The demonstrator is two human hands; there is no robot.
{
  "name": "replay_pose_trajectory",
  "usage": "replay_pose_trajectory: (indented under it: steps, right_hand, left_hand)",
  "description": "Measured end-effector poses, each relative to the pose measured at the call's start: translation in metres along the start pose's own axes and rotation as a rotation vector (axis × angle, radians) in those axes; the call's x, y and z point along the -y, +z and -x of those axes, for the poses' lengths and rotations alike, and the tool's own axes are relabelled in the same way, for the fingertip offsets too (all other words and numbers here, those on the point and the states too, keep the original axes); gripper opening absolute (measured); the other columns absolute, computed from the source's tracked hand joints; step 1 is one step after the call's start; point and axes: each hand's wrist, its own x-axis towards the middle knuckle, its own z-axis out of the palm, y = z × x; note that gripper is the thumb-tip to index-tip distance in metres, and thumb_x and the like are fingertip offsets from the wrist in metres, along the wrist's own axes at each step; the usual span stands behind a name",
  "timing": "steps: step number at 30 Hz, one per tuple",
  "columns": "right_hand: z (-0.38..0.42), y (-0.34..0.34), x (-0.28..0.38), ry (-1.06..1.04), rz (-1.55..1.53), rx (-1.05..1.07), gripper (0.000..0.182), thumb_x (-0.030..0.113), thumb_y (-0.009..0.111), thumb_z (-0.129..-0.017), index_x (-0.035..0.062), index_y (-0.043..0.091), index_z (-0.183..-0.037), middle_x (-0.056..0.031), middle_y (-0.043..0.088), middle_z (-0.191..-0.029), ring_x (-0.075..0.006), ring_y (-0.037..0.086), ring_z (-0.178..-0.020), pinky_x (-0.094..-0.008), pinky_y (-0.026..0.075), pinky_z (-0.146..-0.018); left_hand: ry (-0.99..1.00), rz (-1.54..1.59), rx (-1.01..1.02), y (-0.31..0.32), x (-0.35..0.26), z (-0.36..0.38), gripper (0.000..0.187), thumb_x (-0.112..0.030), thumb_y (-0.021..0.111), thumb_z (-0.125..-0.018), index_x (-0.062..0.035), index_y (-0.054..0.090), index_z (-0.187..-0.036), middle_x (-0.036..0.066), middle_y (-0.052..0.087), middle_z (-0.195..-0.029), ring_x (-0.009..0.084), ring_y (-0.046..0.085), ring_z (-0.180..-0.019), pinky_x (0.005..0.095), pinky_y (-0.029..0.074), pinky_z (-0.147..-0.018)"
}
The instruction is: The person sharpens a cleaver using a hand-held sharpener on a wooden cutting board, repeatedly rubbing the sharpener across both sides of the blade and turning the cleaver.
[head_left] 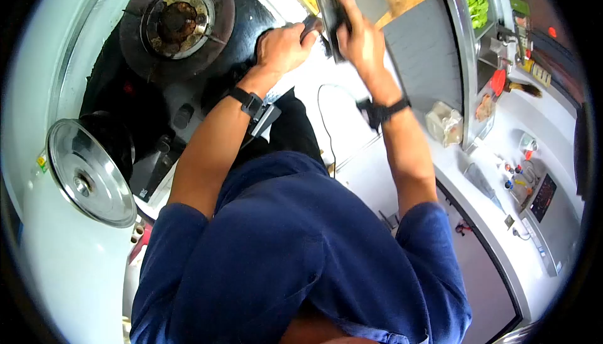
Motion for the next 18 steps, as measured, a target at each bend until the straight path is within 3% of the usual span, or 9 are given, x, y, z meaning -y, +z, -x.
replay_pose_trajectory:
  steps: [2, 9, 13, 18]
  right_hand:
    - [0.032, -0.016, 0.0, 0.011, -0.018, 0.048, 0.066, 0.009, 0.066, -0.08, 0.0265, 0.054, -0.142, -0.0178, 0.07, -0.08, -0.0395, 0.069, -0.068, -0.0499, 0.058, -0.062]
    - [-0.023, 0.001, 0.001, -0.104, 0.03, 0.053, 0.062, 0.01, 0.067, -0.08, 0.0287, 0.057, -0.138, -0.0176, 0.068, -0.08, -0.0398, 0.069, -0.07, -0.0513, 0.056, -0.064]
    - [0.032, -0.026, -0.014, -0.066, 0.005, 0.119, 0.073, 0.008, 0.07, -0.075, 0.0322, 0.055, -0.142, -0.0166, 0.069, -0.079, -0.0376, 0.07, -0.07, -0.0483, 0.058, -0.064]
    - [-0.027, 0.005, 0.005, -0.026, 0.133, 0.085, 0.056, 0.014, 0.068, -0.081, 0.0301, 0.059, -0.135, -0.0175, 0.07, -0.082, -0.0393, 0.07, -0.071, -0.0499, 0.057, -0.065]
  left_hand:
    - [-0.002, 0.006, -0.008, 0.0, 0.0, -0.002, 0.044, -0.047, 0.057, -0.098, -0.0044, 0.067, -0.092, 0.026, 0.07, -0.082, 0.0465, 0.069, -0.079, 0.0557, 0.054, -0.073]
    - [-0.003, -0.004, -0.016, 0.003, 0.002, 0.001, 0.043, -0.048, 0.057, -0.098, -0.0064, 0.069, -0.097, 0.025, 0.071, -0.084, 0.0456, 0.069, -0.08, 0.0555, 0.054, -0.074]
    - [-0.032, 0.007, 0.016, -0.002, 0.001, -0.002, 0.047, -0.05, 0.054, -0.098, -0.0062, 0.07, -0.095, 0.022, 0.073, -0.085, 0.0427, 0.071, -0.082, 0.0533, 0.055, -0.076]
    - [-0.048, -0.023, 0.002, 0.0, -0.001, 0.0, 0.043, -0.049, 0.055, -0.098, -0.0082, 0.07, -0.097, 0.022, 0.072, -0.085, 0.0437, 0.07, -0.083, 0.0533, 0.055, -0.077]
